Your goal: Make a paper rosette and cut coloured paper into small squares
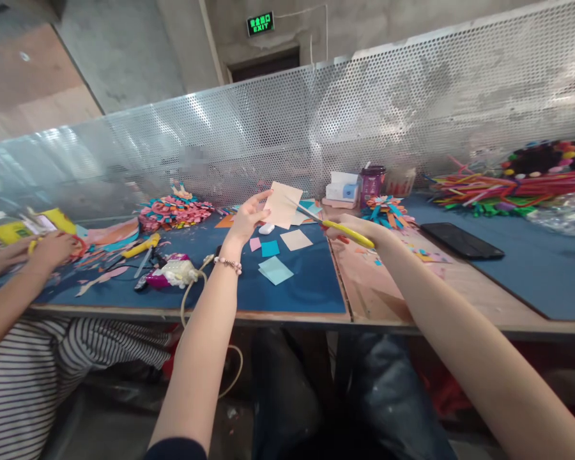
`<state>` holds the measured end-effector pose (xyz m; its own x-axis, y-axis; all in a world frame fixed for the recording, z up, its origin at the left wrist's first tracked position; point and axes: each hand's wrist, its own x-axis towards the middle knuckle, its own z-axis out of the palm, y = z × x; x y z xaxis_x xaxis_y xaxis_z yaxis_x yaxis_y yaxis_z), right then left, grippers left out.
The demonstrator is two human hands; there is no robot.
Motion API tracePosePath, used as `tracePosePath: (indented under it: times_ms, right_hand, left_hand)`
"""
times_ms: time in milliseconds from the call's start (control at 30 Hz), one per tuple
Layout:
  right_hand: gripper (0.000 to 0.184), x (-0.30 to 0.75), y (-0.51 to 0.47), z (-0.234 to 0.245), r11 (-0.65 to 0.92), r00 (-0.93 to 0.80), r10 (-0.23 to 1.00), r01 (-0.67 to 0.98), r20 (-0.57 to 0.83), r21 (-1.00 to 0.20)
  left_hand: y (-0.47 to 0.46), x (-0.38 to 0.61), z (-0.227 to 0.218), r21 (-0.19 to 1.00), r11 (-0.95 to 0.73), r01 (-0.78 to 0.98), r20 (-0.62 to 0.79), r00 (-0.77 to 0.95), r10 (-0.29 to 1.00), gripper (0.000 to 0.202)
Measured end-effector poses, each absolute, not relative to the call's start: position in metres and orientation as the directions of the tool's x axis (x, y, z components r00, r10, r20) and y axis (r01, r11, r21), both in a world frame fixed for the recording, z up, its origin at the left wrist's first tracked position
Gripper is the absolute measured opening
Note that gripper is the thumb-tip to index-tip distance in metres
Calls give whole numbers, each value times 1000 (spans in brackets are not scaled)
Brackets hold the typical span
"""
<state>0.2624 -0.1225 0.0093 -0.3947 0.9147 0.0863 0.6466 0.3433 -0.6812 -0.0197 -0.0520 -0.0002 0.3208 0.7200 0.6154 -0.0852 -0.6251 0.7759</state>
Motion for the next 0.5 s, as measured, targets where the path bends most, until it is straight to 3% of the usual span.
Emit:
tracePosePath:
  times_ms: [133,500]
  right_hand:
    - [16,257,-121,4,328,-429,903,630,37,-704]
    - [7,260,-120,2,307,-450,893,590,11,-746]
  left_hand:
    - [-53,-15,-2,796,-596,-108,587,381,715,58]
    - [-57,-14,1,794,-599,-100,579,425,696,58]
